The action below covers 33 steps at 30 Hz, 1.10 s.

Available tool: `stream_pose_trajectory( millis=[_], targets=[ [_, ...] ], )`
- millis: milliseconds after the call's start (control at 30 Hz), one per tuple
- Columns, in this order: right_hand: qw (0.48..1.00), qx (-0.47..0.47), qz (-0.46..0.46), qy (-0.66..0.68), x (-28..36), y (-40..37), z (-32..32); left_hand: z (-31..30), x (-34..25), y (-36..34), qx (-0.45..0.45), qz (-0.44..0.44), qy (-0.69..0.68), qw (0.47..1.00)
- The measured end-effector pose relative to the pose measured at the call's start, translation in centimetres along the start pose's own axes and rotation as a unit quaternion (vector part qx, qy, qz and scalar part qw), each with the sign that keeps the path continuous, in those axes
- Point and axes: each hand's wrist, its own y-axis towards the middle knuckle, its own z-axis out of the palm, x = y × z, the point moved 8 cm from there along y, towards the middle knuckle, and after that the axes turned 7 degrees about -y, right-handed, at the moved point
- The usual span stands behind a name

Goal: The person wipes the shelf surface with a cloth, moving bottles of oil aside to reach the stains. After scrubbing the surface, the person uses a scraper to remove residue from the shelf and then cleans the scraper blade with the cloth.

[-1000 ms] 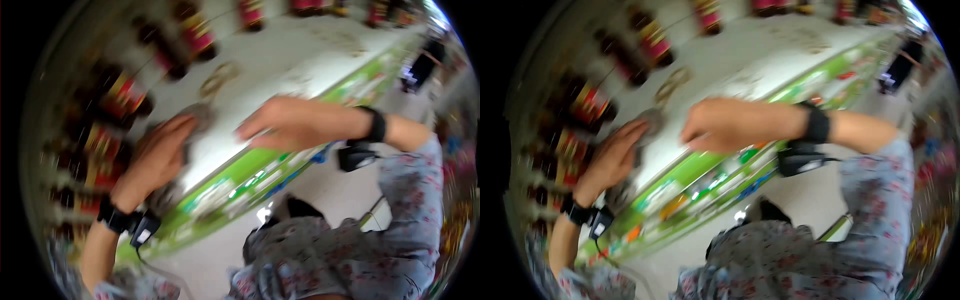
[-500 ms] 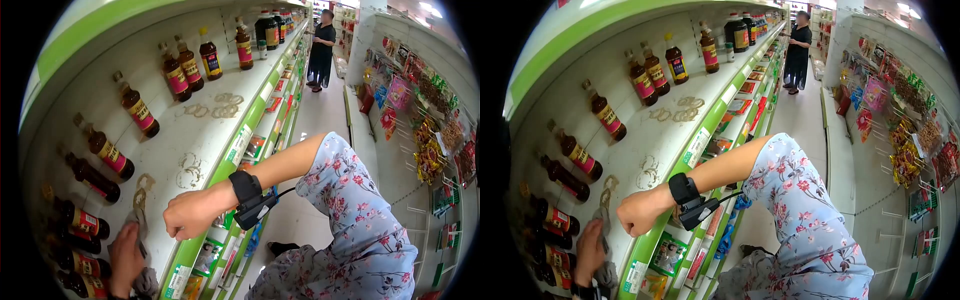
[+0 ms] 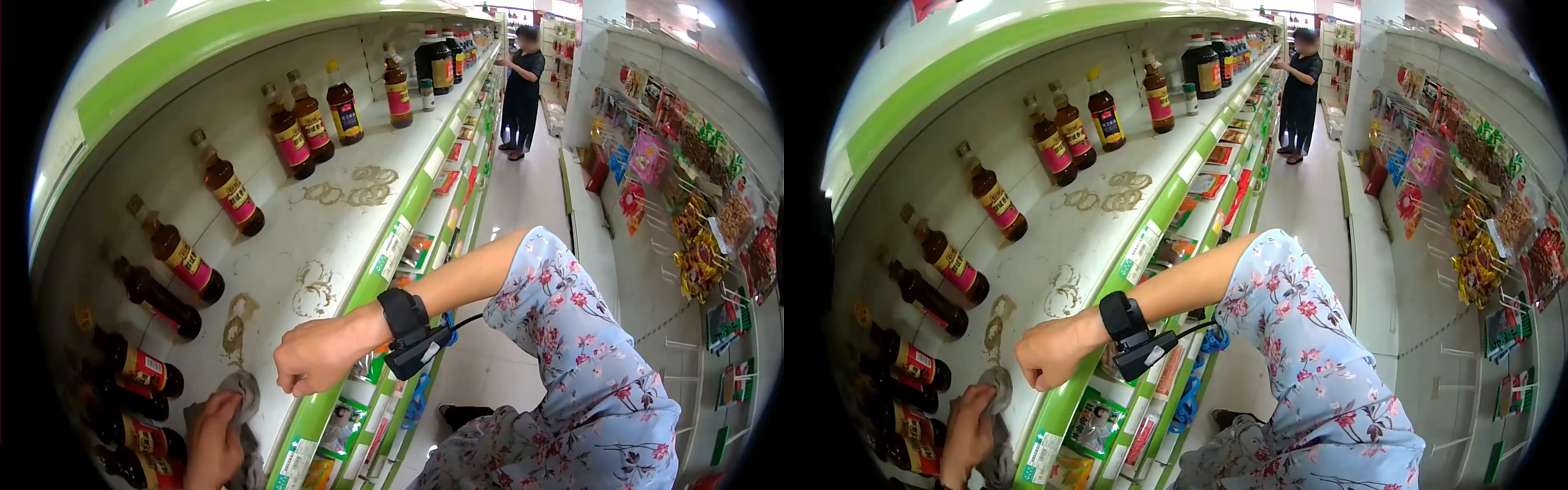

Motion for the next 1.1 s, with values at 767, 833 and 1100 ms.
stream_pose_trajectory(
  millis=[767, 833, 1100],
  targets=[
    [0.998, 0.045, 0.006, -0.049, 0.6, -0.1, -1.0, 0.7, 1.0, 3.9, -0.06, -0.001, -0.033, 0.998],
    [0.999, -0.001, -0.031, -0.029, 0.3, -0.3, -0.9, 0.7, 0.2, 2.1, -0.022, -0.008, -0.034, 0.999],
    [0.999, -0.021, -0.03, 0.0, -0.1, -0.7, -0.9, -0.2, 2.3, 2.3, -0.046, -0.075, 0.031, 0.996]
  ],
)
